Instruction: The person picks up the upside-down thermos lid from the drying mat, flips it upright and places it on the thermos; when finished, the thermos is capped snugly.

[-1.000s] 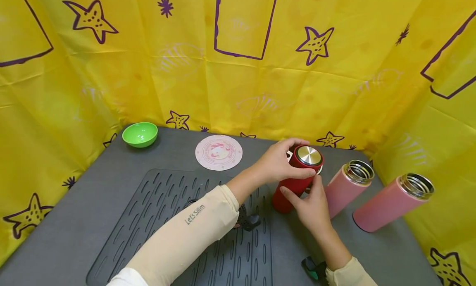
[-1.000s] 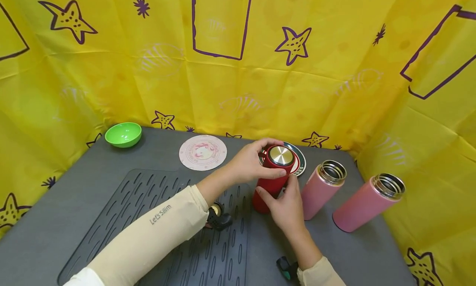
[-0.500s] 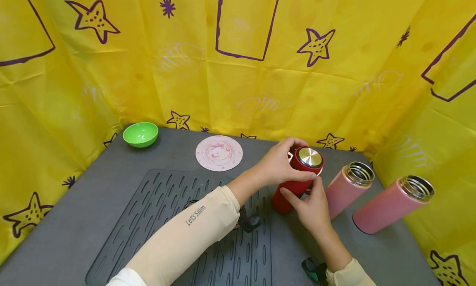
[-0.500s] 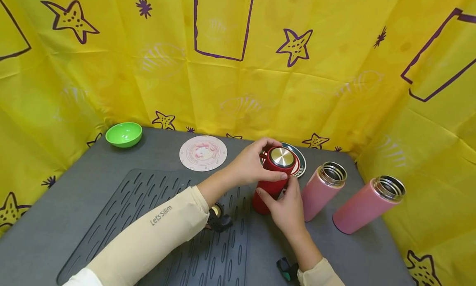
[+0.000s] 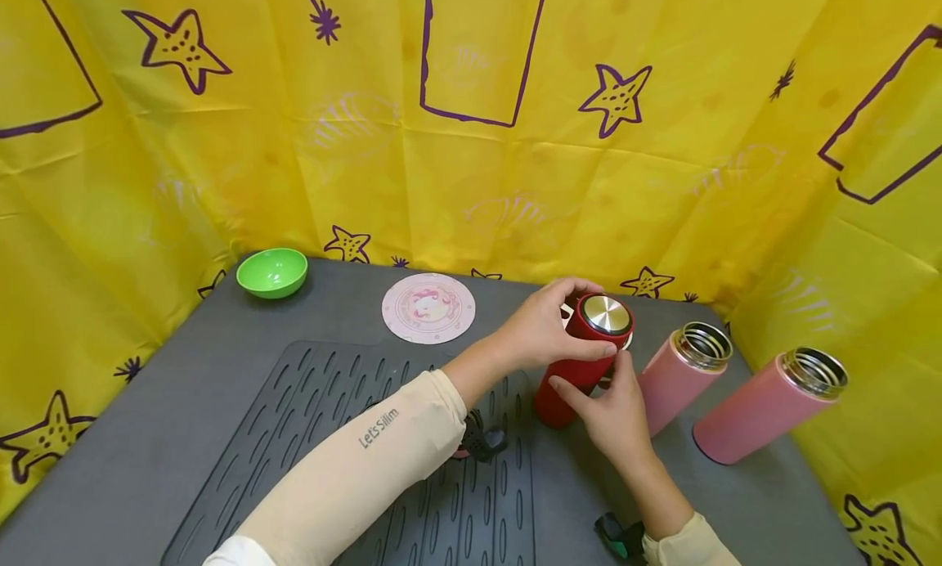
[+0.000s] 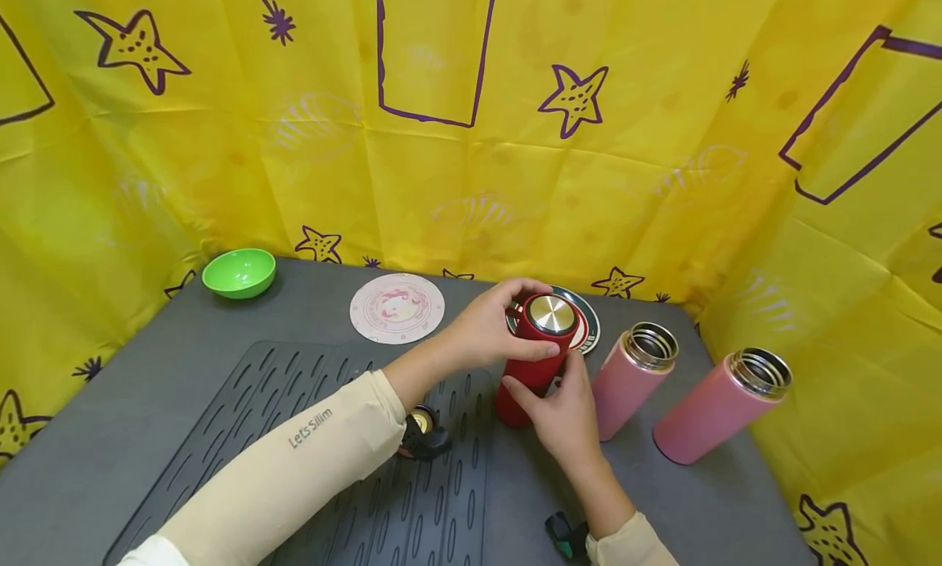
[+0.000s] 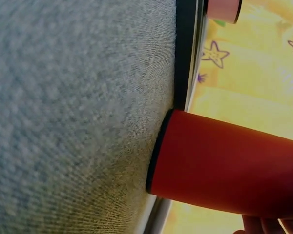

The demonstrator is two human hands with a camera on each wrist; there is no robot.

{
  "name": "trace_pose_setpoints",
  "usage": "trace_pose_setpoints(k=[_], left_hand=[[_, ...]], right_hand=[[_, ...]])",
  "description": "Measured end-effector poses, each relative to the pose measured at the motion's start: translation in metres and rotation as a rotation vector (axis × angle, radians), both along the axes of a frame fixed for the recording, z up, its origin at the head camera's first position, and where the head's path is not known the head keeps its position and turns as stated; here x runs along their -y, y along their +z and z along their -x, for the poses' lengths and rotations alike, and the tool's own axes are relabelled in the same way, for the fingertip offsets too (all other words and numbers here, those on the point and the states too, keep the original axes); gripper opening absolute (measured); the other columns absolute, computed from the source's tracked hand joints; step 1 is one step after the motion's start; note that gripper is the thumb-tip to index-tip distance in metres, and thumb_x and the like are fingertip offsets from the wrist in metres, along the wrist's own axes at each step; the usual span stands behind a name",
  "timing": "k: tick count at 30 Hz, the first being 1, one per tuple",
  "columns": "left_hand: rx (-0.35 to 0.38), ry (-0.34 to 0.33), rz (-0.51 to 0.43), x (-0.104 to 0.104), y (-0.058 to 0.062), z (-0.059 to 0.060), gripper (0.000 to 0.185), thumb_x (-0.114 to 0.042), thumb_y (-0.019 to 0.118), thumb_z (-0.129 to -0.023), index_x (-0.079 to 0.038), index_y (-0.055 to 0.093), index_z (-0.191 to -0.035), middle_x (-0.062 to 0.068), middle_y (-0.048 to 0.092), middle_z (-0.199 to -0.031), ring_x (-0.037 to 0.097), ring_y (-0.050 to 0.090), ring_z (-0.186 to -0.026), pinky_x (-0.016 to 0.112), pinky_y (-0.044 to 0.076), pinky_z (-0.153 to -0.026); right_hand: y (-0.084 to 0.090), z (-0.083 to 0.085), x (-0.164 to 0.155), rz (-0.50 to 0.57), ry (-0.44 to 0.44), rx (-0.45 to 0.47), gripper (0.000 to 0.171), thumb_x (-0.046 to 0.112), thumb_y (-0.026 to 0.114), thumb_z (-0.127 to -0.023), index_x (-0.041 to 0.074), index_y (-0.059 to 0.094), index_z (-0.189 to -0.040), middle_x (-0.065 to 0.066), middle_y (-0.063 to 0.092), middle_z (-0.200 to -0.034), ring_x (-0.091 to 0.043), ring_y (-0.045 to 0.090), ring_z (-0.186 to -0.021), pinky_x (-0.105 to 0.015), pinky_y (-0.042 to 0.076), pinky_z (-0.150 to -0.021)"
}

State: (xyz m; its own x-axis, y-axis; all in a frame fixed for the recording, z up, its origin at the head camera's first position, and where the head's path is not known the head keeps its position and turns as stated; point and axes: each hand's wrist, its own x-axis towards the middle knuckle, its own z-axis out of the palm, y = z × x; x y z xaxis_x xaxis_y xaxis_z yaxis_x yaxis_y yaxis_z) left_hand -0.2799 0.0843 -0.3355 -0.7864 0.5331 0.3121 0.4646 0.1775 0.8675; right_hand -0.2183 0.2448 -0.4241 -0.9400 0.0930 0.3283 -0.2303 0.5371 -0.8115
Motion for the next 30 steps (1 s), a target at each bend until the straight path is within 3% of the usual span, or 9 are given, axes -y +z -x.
trace_pose_setpoints(k=[4, 8, 11, 14, 17, 21, 24, 27, 30], left_hand=[[0.031, -0.055, -0.021, 0.0020, -0.0017, 0.0028, 0.072, -0.023, 0.084, -0.077, -0.015, 0.049, -0.139, -0.005, 0.055, -0.116, 0.013, 0.053, -0.101, 0.024, 0.052, -0.077], [0.012, -0.012, -0.025, -0.0037, -0.0043, 0.0013, 0.078, -0.032, 0.088, -0.072, -0.013, 0.045, -0.136, -0.003, 0.052, -0.118, 0.011, 0.051, -0.105, 0.023, 0.050, -0.080], [0.007, 0.008, -0.023, -0.0044, -0.0049, -0.0001, 0.071, -0.032, 0.087, -0.073, -0.014, 0.049, -0.131, -0.001, 0.054, -0.117, 0.012, 0.053, -0.103, 0.022, 0.051, -0.078], [0.029, -0.039, -0.031, 0.0005, -0.0050, 0.0014, 0.064, -0.024, 0.083, -0.077, -0.017, 0.052, -0.134, -0.002, 0.057, -0.117, 0.015, 0.055, -0.100, 0.024, 0.053, -0.075], [0.050, -0.084, -0.043, 0.0031, -0.0066, 0.0030, 0.071, -0.020, 0.082, -0.077, -0.019, 0.048, -0.140, -0.004, 0.054, -0.119, 0.015, 0.053, -0.102, 0.026, 0.053, -0.077], [0.013, -0.034, -0.054, -0.0024, -0.0087, 0.0009, 0.079, -0.029, 0.088, -0.072, -0.016, 0.044, -0.137, -0.004, 0.050, -0.120, 0.011, 0.050, -0.106, 0.024, 0.051, -0.080], [-0.010, 0.005, -0.054, -0.0053, -0.0085, -0.0001, 0.074, -0.032, 0.088, -0.072, -0.015, 0.048, -0.132, -0.005, 0.053, -0.118, 0.010, 0.052, -0.104, 0.022, 0.051, -0.080], [0.008, -0.036, -0.047, -0.0027, -0.0080, 0.0017, 0.066, -0.024, 0.084, -0.076, -0.017, 0.052, -0.133, -0.004, 0.056, -0.118, 0.012, 0.054, -0.101, 0.023, 0.052, -0.077], [0.036, -0.086, -0.038, -0.0004, -0.0091, 0.0041, 0.070, -0.019, 0.082, -0.078, -0.018, 0.049, -0.140, -0.003, 0.054, -0.121, 0.014, 0.052, -0.103, 0.025, 0.052, -0.078]], right_hand=[[0.0000, 0.0007, 0.0004, -0.002, 0.012, -0.010, 0.081, 0.038, 0.083, -0.078, 0.015, 0.035, -0.139, -0.003, 0.051, -0.130, -0.020, 0.053, -0.108, -0.048, 0.048, -0.085], [-0.0004, 0.0003, 0.0001, -0.007, 0.013, -0.024, 0.081, 0.035, 0.083, -0.079, 0.011, 0.035, -0.139, -0.005, 0.050, -0.131, -0.021, 0.052, -0.107, -0.049, 0.047, -0.085], [-0.0005, 0.0002, 0.0007, 0.000, 0.008, -0.019, 0.077, 0.035, 0.083, -0.079, 0.012, 0.037, -0.136, -0.003, 0.051, -0.129, -0.020, 0.053, -0.104, -0.049, 0.048, -0.083], [-0.0001, 0.0007, 0.0019, 0.007, 0.008, -0.012, 0.076, 0.037, 0.083, -0.078, 0.014, 0.038, -0.135, -0.001, 0.052, -0.126, -0.019, 0.053, -0.103, -0.050, 0.048, -0.083], [-0.0005, 0.0011, 0.0023, 0.009, 0.012, -0.016, 0.077, 0.036, 0.084, -0.077, 0.013, 0.038, -0.135, -0.003, 0.052, -0.127, -0.019, 0.053, -0.104, -0.049, 0.048, -0.083], [-0.0008, 0.0007, 0.0014, 0.005, 0.011, -0.031, 0.078, 0.032, 0.085, -0.077, 0.010, 0.038, -0.135, -0.005, 0.051, -0.128, -0.020, 0.052, -0.104, -0.049, 0.047, -0.083], [-0.0011, 0.0006, 0.0004, 0.003, 0.008, -0.027, 0.076, 0.032, 0.084, -0.078, 0.010, 0.038, -0.134, -0.004, 0.052, -0.128, -0.019, 0.053, -0.103, -0.048, 0.048, -0.083], [-0.0017, 0.0013, 0.0000, -0.001, 0.007, -0.014, 0.075, 0.034, 0.083, -0.079, 0.011, 0.038, -0.134, -0.003, 0.053, -0.126, -0.018, 0.054, -0.101, -0.046, 0.049, -0.082], [-0.0018, 0.0015, 0.0001, -0.002, 0.009, -0.015, 0.075, 0.035, 0.083, -0.079, 0.011, 0.038, -0.135, -0.003, 0.053, -0.126, -0.018, 0.054, -0.101, -0.043, 0.049, -0.082]])
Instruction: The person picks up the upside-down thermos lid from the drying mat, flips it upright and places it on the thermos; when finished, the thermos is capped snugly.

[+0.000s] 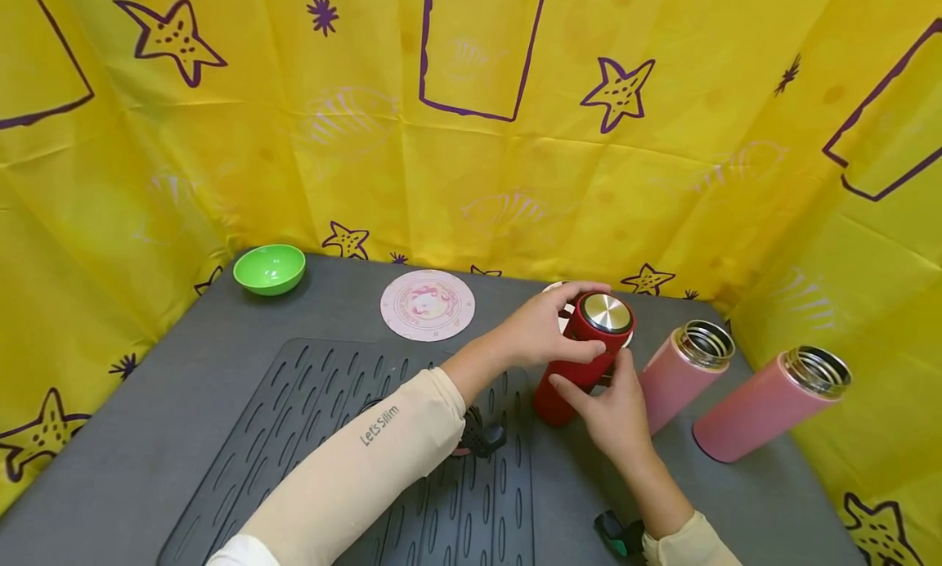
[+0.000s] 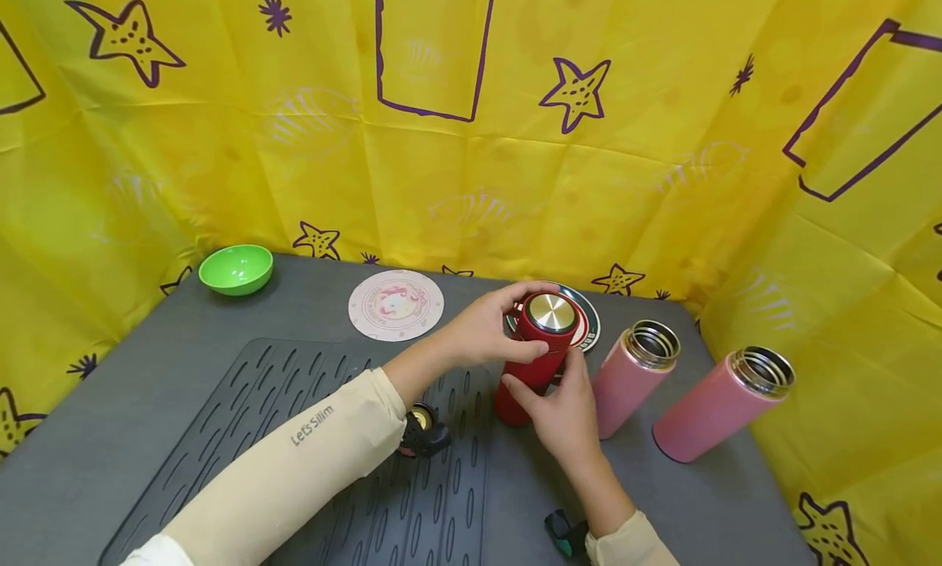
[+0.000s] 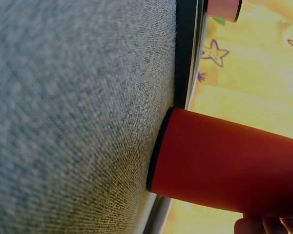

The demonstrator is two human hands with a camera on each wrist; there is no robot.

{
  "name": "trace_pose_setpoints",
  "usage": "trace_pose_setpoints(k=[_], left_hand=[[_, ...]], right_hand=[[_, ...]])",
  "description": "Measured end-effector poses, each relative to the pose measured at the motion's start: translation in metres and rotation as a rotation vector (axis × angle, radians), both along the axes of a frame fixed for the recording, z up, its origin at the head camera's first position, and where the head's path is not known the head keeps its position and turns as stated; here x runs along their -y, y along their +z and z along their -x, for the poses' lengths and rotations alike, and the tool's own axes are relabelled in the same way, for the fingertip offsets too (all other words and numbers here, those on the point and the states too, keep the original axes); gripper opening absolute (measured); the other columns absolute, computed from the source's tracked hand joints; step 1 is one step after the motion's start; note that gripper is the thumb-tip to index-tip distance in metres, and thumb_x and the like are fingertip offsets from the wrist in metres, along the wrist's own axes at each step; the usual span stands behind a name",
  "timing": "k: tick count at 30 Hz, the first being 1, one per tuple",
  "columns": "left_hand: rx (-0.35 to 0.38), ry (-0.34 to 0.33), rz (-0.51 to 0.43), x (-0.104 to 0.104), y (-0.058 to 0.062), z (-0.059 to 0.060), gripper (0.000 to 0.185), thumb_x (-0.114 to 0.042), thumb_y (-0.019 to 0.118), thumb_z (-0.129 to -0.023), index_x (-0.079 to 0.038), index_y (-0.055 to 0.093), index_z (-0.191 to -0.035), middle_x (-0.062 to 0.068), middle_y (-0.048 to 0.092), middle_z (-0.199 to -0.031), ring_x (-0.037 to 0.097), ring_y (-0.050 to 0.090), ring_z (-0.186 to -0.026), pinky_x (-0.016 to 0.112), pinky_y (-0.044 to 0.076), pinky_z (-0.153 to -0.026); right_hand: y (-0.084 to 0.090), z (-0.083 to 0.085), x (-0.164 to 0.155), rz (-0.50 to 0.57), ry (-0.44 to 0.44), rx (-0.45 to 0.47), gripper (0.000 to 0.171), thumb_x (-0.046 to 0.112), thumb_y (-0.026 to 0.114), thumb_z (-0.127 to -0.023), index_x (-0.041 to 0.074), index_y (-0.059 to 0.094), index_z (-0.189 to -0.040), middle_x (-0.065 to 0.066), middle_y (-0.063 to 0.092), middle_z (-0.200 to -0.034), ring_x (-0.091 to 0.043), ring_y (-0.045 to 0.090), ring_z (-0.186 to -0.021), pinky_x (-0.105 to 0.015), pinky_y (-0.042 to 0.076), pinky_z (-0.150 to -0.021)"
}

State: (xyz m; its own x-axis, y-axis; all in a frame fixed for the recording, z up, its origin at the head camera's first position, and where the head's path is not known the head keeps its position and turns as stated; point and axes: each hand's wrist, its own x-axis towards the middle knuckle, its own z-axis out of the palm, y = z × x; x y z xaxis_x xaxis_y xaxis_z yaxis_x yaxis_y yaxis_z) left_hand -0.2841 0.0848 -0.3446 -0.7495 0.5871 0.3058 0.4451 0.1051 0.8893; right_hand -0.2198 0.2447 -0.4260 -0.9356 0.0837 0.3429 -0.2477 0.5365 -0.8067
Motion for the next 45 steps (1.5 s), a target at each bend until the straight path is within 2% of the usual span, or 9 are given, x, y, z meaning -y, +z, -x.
trace_pose_setpoints(k=[6, 9, 12, 18, 21, 25, 32, 37, 45], left_hand=[[-0.034, 0.097, -0.012, -0.008, -0.003, -0.004, 0.075, -0.031, 0.087, -0.072, -0.015, 0.048, -0.133, -0.003, 0.053, -0.118, 0.010, 0.052, -0.105, 0.022, 0.050, -0.080], [0.000, 0.057, -0.034, -0.006, -0.003, -0.004, 0.069, -0.022, 0.083, -0.076, -0.017, 0.050, -0.136, -0.003, 0.056, -0.118, 0.011, 0.055, -0.102, 0.023, 0.052, -0.078], [0.025, -0.013, -0.043, -0.004, -0.002, -0.003, 0.081, -0.014, 0.082, -0.076, -0.017, 0.040, -0.145, -0.002, 0.052, -0.125, 0.014, 0.053, -0.108, 0.024, 0.051, -0.083], [-0.012, 0.114, -0.032, -0.008, -0.003, -0.006, 0.077, -0.029, 0.088, -0.071, -0.016, 0.046, -0.135, -0.003, 0.052, -0.118, 0.011, 0.051, -0.106, 0.023, 0.050, -0.081], [-0.019, 0.090, -0.012, -0.003, -0.003, -0.005, 0.067, -0.025, 0.082, -0.077, -0.018, 0.052, -0.136, -0.003, 0.057, -0.118, 0.014, 0.051, -0.105, 0.025, 0.052, -0.078], [-0.038, 0.034, -0.007, 0.002, -0.004, -0.003, 0.077, -0.021, 0.081, -0.077, -0.019, 0.045, -0.144, -0.004, 0.054, -0.129, 0.015, 0.047, -0.114, 0.029, 0.048, -0.089], [-0.051, 0.137, -0.053, -0.005, -0.008, -0.006, 0.073, -0.033, 0.088, -0.072, -0.016, 0.049, -0.131, -0.006, 0.052, -0.116, 0.011, 0.052, -0.104, 0.024, 0.052, -0.078], [-0.074, 0.112, -0.025, -0.002, -0.007, -0.006, 0.071, -0.023, 0.082, -0.076, -0.019, 0.050, -0.139, -0.005, 0.054, -0.121, 0.010, 0.049, -0.109, 0.025, 0.050, -0.082], [-0.075, 0.147, -0.034, -0.007, -0.008, -0.008, 0.075, -0.034, 0.088, -0.071, -0.017, 0.047, -0.131, -0.005, 0.050, -0.119, 0.008, 0.047, -0.108, 0.023, 0.049, -0.081]], right_hand=[[0.000, 0.000, -0.001, 0.005, 0.012, -0.027, 0.074, 0.030, 0.084, -0.079, 0.010, 0.040, -0.134, -0.003, 0.052, -0.127, -0.017, 0.053, -0.102, -0.043, 0.049, -0.080], [0.000, 0.001, 0.000, 0.005, 0.007, -0.013, 0.074, 0.032, 0.084, -0.078, 0.011, 0.040, -0.133, -0.002, 0.053, -0.125, -0.017, 0.054, -0.100, -0.046, 0.049, -0.081], [0.000, 0.001, 0.001, 0.004, 0.002, -0.013, 0.076, 0.032, 0.085, -0.077, 0.010, 0.040, -0.133, -0.004, 0.053, -0.124, -0.018, 0.053, -0.101, -0.047, 0.048, -0.082], [-0.001, 0.001, 0.000, 0.006, 0.007, -0.023, 0.076, 0.030, 0.085, -0.078, 0.009, 0.039, -0.135, -0.005, 0.052, -0.127, -0.019, 0.052, -0.104, -0.047, 0.046, -0.083], [-0.001, 0.002, 0.001, 0.010, 0.002, 0.001, 0.076, 0.034, 0.084, -0.078, 0.011, 0.039, -0.135, -0.004, 0.052, -0.127, -0.020, 0.053, -0.104, -0.048, 0.047, -0.084], [-0.001, 0.002, 0.001, 0.014, -0.005, 0.004, 0.077, 0.034, 0.085, -0.077, 0.011, 0.039, -0.134, -0.005, 0.053, -0.126, -0.020, 0.053, -0.104, -0.048, 0.047, -0.084], [-0.001, 0.000, 0.001, -0.003, -0.015, 0.007, 0.076, 0.034, 0.083, -0.078, 0.010, 0.038, -0.134, -0.004, 0.052, -0.126, -0.019, 0.052, -0.103, -0.049, 0.047, -0.084], [-0.001, 0.001, 0.001, -0.003, -0.030, 0.021, 0.075, 0.036, 0.084, -0.077, 0.010, 0.039, -0.132, -0.005, 0.054, -0.122, -0.020, 0.053, -0.100, -0.051, 0.047, -0.082], [-0.002, 0.001, 0.001, -0.012, -0.027, -0.007, 0.072, 0.032, 0.085, -0.077, 0.009, 0.041, -0.130, -0.004, 0.053, -0.123, -0.017, 0.052, -0.099, -0.046, 0.047, -0.080]])
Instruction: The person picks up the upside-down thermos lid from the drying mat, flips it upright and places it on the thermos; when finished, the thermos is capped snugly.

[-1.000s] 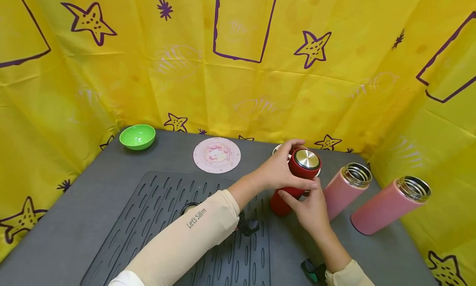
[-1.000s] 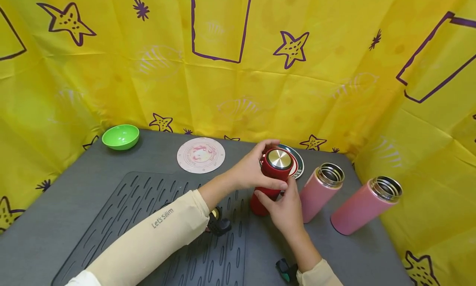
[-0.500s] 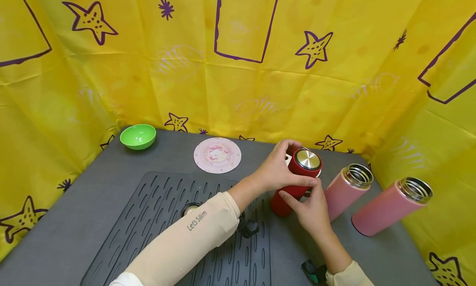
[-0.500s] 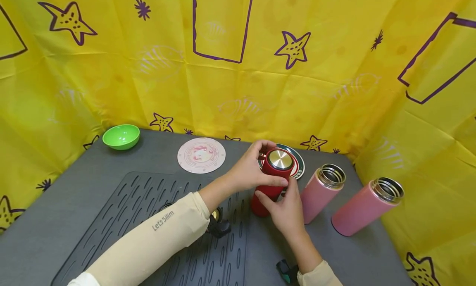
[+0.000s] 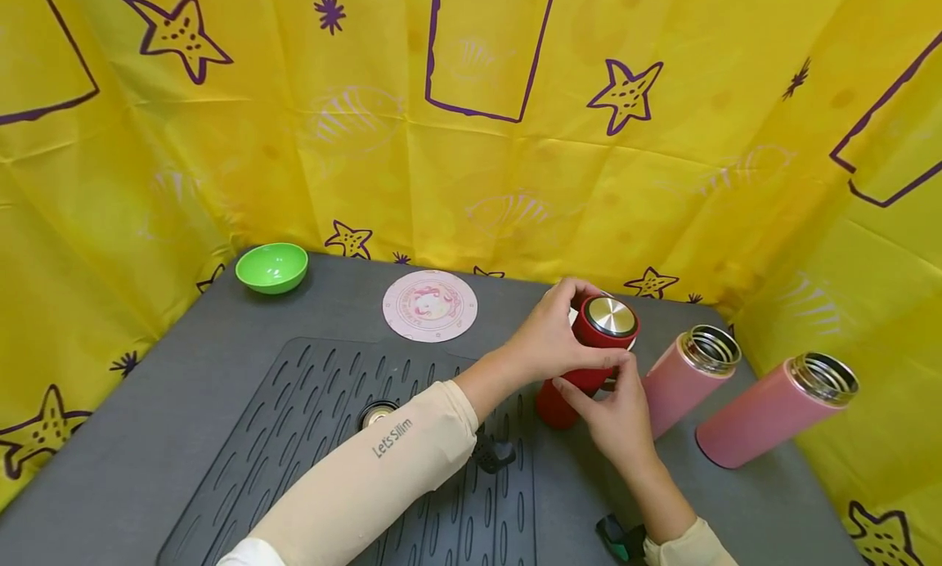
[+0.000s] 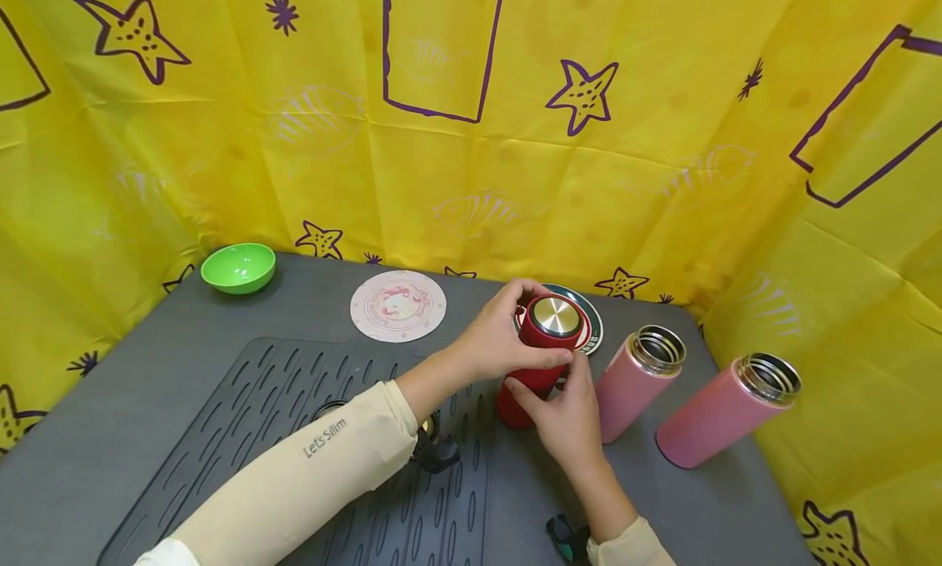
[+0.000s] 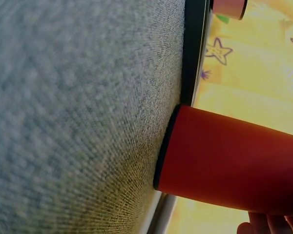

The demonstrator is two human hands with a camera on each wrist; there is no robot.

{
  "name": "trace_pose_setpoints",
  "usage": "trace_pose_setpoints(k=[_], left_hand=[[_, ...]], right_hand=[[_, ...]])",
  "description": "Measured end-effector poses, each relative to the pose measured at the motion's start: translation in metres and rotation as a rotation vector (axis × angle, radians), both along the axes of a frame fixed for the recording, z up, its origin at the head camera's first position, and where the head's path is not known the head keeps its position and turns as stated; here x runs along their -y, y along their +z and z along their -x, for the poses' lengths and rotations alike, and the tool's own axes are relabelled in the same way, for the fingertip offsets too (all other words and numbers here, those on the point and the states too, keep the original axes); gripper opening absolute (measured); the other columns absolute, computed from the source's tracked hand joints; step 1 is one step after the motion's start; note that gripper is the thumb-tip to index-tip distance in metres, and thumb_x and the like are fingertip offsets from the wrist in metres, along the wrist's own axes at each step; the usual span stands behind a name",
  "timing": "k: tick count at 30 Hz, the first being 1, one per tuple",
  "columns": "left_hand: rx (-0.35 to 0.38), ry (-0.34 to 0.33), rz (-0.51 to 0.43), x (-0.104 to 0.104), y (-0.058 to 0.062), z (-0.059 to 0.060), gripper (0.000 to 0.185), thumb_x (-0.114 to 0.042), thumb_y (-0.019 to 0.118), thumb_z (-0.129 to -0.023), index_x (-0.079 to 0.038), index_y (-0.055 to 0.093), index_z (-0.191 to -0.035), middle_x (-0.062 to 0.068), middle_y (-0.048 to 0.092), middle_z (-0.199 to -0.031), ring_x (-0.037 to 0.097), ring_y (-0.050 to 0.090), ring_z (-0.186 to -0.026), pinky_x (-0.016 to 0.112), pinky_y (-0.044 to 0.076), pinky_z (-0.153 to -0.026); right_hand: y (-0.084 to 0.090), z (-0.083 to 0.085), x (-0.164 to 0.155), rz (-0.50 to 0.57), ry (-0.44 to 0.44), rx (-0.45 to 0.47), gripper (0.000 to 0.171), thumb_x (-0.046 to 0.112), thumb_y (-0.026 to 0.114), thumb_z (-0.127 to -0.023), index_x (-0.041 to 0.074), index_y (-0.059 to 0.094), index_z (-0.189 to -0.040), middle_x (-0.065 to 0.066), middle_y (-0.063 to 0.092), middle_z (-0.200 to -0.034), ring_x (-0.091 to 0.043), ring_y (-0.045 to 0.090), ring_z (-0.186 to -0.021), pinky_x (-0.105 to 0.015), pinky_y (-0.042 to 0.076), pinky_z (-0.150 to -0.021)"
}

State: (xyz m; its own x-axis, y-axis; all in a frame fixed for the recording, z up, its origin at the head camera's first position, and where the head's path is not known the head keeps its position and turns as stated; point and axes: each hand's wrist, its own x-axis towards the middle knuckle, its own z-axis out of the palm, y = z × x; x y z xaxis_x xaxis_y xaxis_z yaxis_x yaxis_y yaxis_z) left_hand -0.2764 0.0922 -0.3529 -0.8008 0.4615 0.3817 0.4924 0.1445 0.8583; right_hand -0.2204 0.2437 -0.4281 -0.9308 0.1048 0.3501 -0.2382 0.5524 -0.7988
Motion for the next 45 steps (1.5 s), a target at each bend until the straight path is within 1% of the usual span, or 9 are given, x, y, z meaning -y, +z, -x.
trace_pose_setpoints(k=[3, 7, 13, 17, 21, 28, 34, 41, 45], left_hand=[[0.011, -0.029, -0.003, 0.001, 0.001, 0.000, 0.067, -0.023, 0.083, -0.075, -0.017, 0.050, -0.133, -0.005, 0.054, -0.119, 0.008, 0.050, -0.106, 0.022, 0.050, -0.080], [0.031, -0.072, -0.008, 0.001, 0.000, 0.000, 0.076, -0.020, 0.083, -0.075, -0.017, 0.044, -0.140, -0.003, 0.051, -0.125, 0.009, 0.050, -0.110, 0.023, 0.049, -0.084], [0.058, 0.030, -0.022, -0.005, -0.004, -0.003, 0.074, -0.037, 0.089, -0.069, -0.017, 0.045, -0.125, -0.006, 0.049, -0.115, 0.008, 0.050, -0.104, 0.023, 0.051, -0.078], [0.019, -0.024, -0.010, -0.002, -0.004, -0.001, 0.064, -0.027, 0.083, -0.076, -0.017, 0.050, -0.130, -0.007, 0.055, -0.115, 0.008, 0.051, -0.104, 0.024, 0.050, -0.081], [-0.007, -0.069, 0.002, 0.001, -0.004, 0.000, 0.074, -0.024, 0.082, -0.077, -0.017, 0.043, -0.139, -0.006, 0.051, -0.125, 0.008, 0.047, -0.113, 0.025, 0.047, -0.088], [-0.024, 0.030, -0.055, -0.006, -0.006, -0.003, 0.070, -0.035, 0.088, -0.071, -0.018, 0.049, -0.127, -0.007, 0.050, -0.117, 0.008, 0.048, -0.106, 0.022, 0.051, -0.078], [-0.149, -0.008, -0.027, -0.001, -0.008, 0.003, 0.068, -0.028, 0.081, -0.076, -0.020, 0.053, -0.138, -0.008, 0.056, -0.127, 0.008, 0.045, -0.117, 0.023, 0.048, -0.086], [-0.070, 0.161, 0.042, -0.012, -0.007, -0.004, 0.080, -0.049, 0.088, -0.065, -0.019, 0.045, -0.126, -0.007, 0.045, -0.118, 0.009, 0.042, -0.111, 0.025, 0.047, -0.081], [-0.097, 0.126, 0.040, -0.006, -0.006, -0.002, 0.066, -0.039, 0.086, -0.069, -0.020, 0.055, -0.124, -0.010, 0.055, -0.115, 0.008, 0.044, -0.111, 0.023, 0.048, -0.080]], right_hand=[[0.000, 0.000, 0.001, 0.000, -0.009, 0.014, 0.073, 0.036, 0.084, -0.077, 0.011, 0.041, -0.130, -0.002, 0.054, -0.122, -0.017, 0.053, -0.098, -0.047, 0.048, -0.080], [-0.001, 0.001, 0.001, 0.010, 0.007, -0.009, 0.074, 0.032, 0.085, -0.077, 0.010, 0.040, -0.132, -0.004, 0.053, -0.122, -0.017, 0.052, -0.100, -0.047, 0.047, -0.081], [-0.001, -0.002, -0.001, 0.012, 0.016, -0.019, 0.073, 0.028, 0.085, -0.078, 0.010, 0.041, -0.133, -0.002, 0.053, -0.126, -0.014, 0.051, -0.101, -0.041, 0.047, -0.080], [0.000, -0.003, -0.002, 0.009, -0.007, 0.021, 0.073, 0.033, 0.084, -0.078, 0.011, 0.040, -0.131, -0.002, 0.053, -0.124, -0.017, 0.052, -0.099, -0.046, 0.048, -0.080], [0.000, -0.003, -0.003, 0.012, 0.000, 0.026, 0.076, 0.033, 0.084, -0.078, 0.010, 0.038, -0.134, -0.004, 0.052, -0.125, -0.018, 0.052, -0.101, -0.046, 0.048, -0.082], [-0.002, -0.003, -0.004, 0.006, 0.015, -0.009, 0.076, 0.031, 0.085, -0.078, 0.013, 0.039, -0.136, 0.000, 0.052, -0.128, -0.014, 0.052, -0.101, -0.040, 0.049, -0.081], [-0.001, -0.002, -0.003, 0.016, 0.004, 0.018, 0.078, 0.033, 0.085, -0.076, 0.016, 0.039, -0.136, 0.000, 0.053, -0.126, -0.015, 0.052, -0.101, -0.038, 0.049, -0.080], [-0.003, 0.001, -0.004, 0.014, 0.043, -0.052, 0.071, 0.022, 0.085, -0.078, 0.011, 0.044, -0.134, -0.001, 0.053, -0.125, -0.012, 0.050, -0.102, -0.042, 0.046, -0.080], [-0.001, 0.000, -0.002, 0.022, 0.020, -0.014, 0.072, 0.027, 0.085, -0.077, 0.013, 0.041, -0.133, 0.001, 0.053, -0.126, -0.013, 0.051, -0.100, -0.043, 0.048, -0.079]])
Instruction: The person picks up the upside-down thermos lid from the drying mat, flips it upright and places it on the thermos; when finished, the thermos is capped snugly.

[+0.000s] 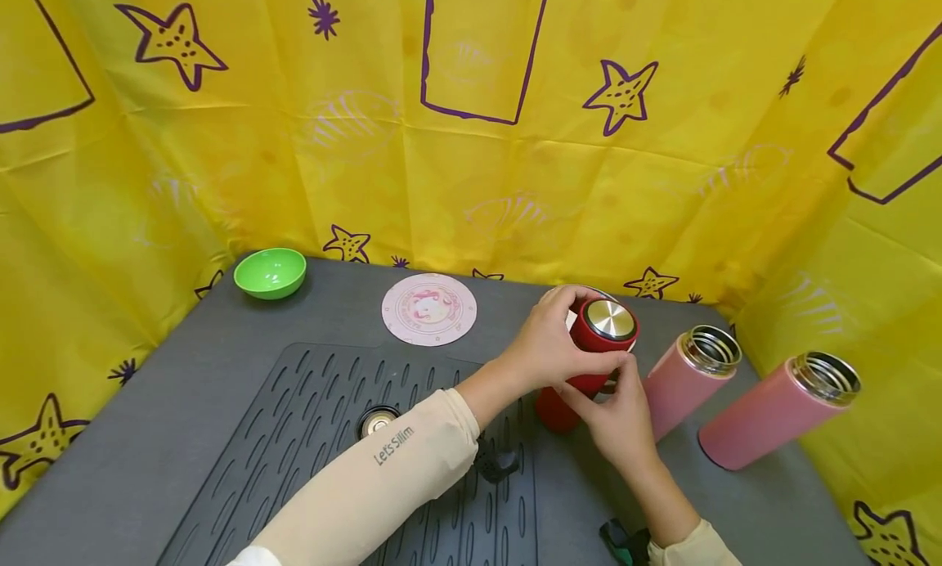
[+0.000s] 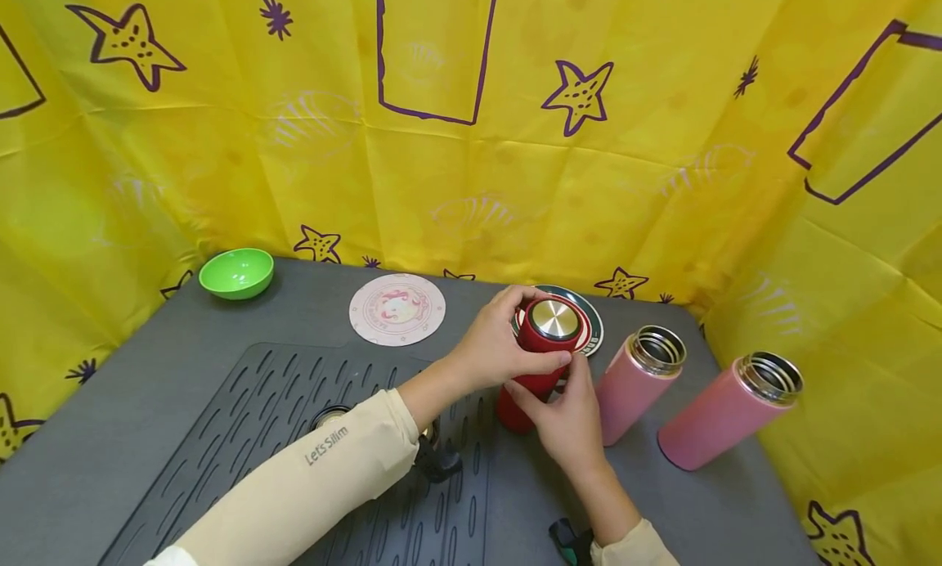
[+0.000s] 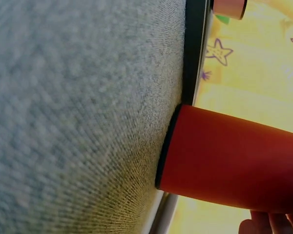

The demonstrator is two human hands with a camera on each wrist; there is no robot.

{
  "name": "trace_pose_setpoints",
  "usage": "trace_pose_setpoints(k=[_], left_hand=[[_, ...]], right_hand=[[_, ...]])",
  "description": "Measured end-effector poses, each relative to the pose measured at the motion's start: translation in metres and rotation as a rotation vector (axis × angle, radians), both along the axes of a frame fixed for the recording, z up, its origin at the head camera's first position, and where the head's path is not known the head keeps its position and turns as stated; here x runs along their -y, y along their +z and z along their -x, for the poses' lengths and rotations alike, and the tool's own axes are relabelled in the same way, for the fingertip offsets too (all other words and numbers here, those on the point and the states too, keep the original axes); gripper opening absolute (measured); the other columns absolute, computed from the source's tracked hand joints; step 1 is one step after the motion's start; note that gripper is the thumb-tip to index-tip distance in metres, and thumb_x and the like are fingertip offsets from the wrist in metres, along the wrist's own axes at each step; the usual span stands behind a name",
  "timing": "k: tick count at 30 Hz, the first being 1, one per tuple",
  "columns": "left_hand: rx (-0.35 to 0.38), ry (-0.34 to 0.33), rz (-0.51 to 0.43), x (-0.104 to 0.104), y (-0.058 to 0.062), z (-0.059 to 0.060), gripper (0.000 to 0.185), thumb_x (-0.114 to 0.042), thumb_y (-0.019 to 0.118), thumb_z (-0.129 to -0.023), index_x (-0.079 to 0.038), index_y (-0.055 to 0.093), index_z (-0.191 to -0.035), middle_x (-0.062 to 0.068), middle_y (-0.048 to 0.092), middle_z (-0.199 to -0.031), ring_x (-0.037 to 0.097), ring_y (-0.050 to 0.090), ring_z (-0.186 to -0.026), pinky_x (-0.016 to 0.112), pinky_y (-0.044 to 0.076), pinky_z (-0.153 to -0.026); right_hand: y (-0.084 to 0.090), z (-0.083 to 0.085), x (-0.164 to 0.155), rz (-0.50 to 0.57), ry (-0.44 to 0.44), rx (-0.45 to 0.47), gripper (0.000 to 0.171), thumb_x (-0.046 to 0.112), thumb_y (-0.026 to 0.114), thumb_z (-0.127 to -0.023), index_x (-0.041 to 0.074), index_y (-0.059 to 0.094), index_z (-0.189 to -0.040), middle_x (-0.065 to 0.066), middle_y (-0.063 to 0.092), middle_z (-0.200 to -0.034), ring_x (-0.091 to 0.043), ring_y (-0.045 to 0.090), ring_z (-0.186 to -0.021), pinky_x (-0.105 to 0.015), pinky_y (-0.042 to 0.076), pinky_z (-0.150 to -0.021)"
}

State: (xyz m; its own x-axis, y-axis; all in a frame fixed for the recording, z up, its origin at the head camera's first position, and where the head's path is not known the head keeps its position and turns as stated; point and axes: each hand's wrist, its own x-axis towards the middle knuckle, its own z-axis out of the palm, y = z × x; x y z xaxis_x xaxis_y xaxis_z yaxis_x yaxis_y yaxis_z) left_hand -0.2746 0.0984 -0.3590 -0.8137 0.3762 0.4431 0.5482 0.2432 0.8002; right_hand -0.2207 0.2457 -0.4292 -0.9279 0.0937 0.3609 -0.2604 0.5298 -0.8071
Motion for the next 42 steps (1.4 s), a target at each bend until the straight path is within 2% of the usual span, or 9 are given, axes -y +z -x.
trace_pose_setpoints(k=[6, 10, 14, 20, 23, 28, 31, 33, 42], left_hand=[[0.049, -0.125, 0.004, 0.009, 0.002, 0.004, 0.070, -0.031, 0.085, -0.073, -0.024, 0.052, -0.135, -0.007, 0.055, -0.121, 0.010, 0.043, -0.114, 0.025, 0.050, -0.080], [0.088, -0.081, -0.040, 0.002, 0.001, 0.000, 0.078, -0.039, 0.088, -0.069, -0.021, 0.047, -0.132, -0.006, 0.049, -0.121, 0.009, 0.044, -0.113, 0.025, 0.049, -0.082], [0.074, -0.041, -0.037, 0.002, 0.002, 0.002, 0.069, -0.041, 0.089, -0.068, -0.022, 0.056, -0.126, -0.009, 0.054, -0.115, 0.008, 0.048, -0.108, 0.025, 0.051, -0.079], [0.113, -0.168, 0.068, 0.019, 0.010, 0.013, 0.067, -0.035, 0.086, -0.075, -0.031, 0.058, -0.135, -0.013, 0.058, -0.115, 0.008, 0.044, -0.113, 0.032, 0.048, -0.085], [0.128, -0.195, 0.059, 0.019, 0.009, 0.013, 0.072, -0.033, 0.086, -0.075, -0.028, 0.053, -0.139, -0.011, 0.055, -0.119, 0.009, 0.041, -0.116, 0.032, 0.048, -0.088], [0.127, -0.069, -0.014, 0.003, 0.006, 0.001, 0.079, -0.041, 0.090, -0.065, -0.019, 0.047, -0.128, -0.006, 0.049, -0.116, 0.009, 0.045, -0.109, 0.024, 0.050, -0.079], [0.102, 0.010, -0.031, -0.002, 0.005, -0.003, 0.071, -0.043, 0.090, -0.064, -0.019, 0.052, -0.119, -0.009, 0.053, -0.108, 0.008, 0.048, -0.103, 0.023, 0.051, -0.074], [0.078, 0.019, -0.024, -0.001, 0.005, -0.003, 0.066, -0.042, 0.090, -0.065, -0.020, 0.057, -0.118, -0.011, 0.056, -0.105, 0.007, 0.049, -0.101, 0.023, 0.051, -0.072], [0.118, -0.137, 0.043, 0.014, 0.008, 0.011, 0.063, -0.038, 0.088, -0.071, -0.025, 0.062, -0.127, -0.014, 0.061, -0.107, 0.007, 0.053, -0.101, 0.024, 0.052, -0.074]], right_hand=[[0.001, 0.000, 0.001, 0.006, 0.000, 0.015, 0.077, 0.031, 0.086, -0.076, 0.016, 0.040, -0.136, 0.002, 0.053, -0.127, -0.013, 0.052, -0.101, -0.037, 0.048, -0.079], [0.000, 0.000, 0.000, 0.005, 0.029, -0.020, 0.078, 0.026, 0.086, -0.077, 0.015, 0.040, -0.138, 0.001, 0.052, -0.129, -0.013, 0.051, -0.105, -0.036, 0.047, -0.080], [0.000, 0.001, -0.001, -0.004, 0.024, -0.012, 0.077, 0.029, 0.085, -0.077, 0.016, 0.040, -0.138, 0.002, 0.053, -0.129, -0.014, 0.052, -0.104, -0.037, 0.049, -0.079], [0.005, 0.000, 0.000, 0.008, 0.005, 0.046, 0.075, 0.036, 0.085, -0.076, 0.019, 0.041, -0.135, 0.002, 0.056, -0.123, -0.017, 0.055, -0.097, -0.039, 0.053, -0.076], [0.005, 0.000, 0.000, 0.015, 0.016, 0.041, 0.076, 0.034, 0.085, -0.077, 0.018, 0.040, -0.136, 0.002, 0.055, -0.125, -0.017, 0.054, -0.099, -0.038, 0.052, -0.077], [0.002, 0.000, 0.000, 0.030, 0.028, -0.008, 0.076, 0.026, 0.086, -0.076, 0.014, 0.041, -0.137, 0.003, 0.053, -0.129, -0.013, 0.052, -0.106, -0.040, 0.048, -0.084], [0.001, 0.000, -0.001, 0.017, 0.016, -0.014, 0.075, 0.027, 0.086, -0.076, 0.014, 0.043, -0.135, 0.004, 0.053, -0.128, -0.012, 0.052, -0.107, -0.041, 0.048, -0.085], [0.001, -0.001, -0.001, 0.008, 0.004, -0.009, 0.074, 0.029, 0.087, -0.075, 0.016, 0.044, -0.134, 0.004, 0.055, -0.127, -0.013, 0.053, -0.105, -0.044, 0.048, -0.085], [0.006, -0.002, -0.003, -0.019, -0.029, 0.058, 0.073, 0.039, 0.086, -0.074, 0.020, 0.046, -0.132, 0.002, 0.059, -0.120, -0.019, 0.056, -0.095, -0.042, 0.051, -0.076]])
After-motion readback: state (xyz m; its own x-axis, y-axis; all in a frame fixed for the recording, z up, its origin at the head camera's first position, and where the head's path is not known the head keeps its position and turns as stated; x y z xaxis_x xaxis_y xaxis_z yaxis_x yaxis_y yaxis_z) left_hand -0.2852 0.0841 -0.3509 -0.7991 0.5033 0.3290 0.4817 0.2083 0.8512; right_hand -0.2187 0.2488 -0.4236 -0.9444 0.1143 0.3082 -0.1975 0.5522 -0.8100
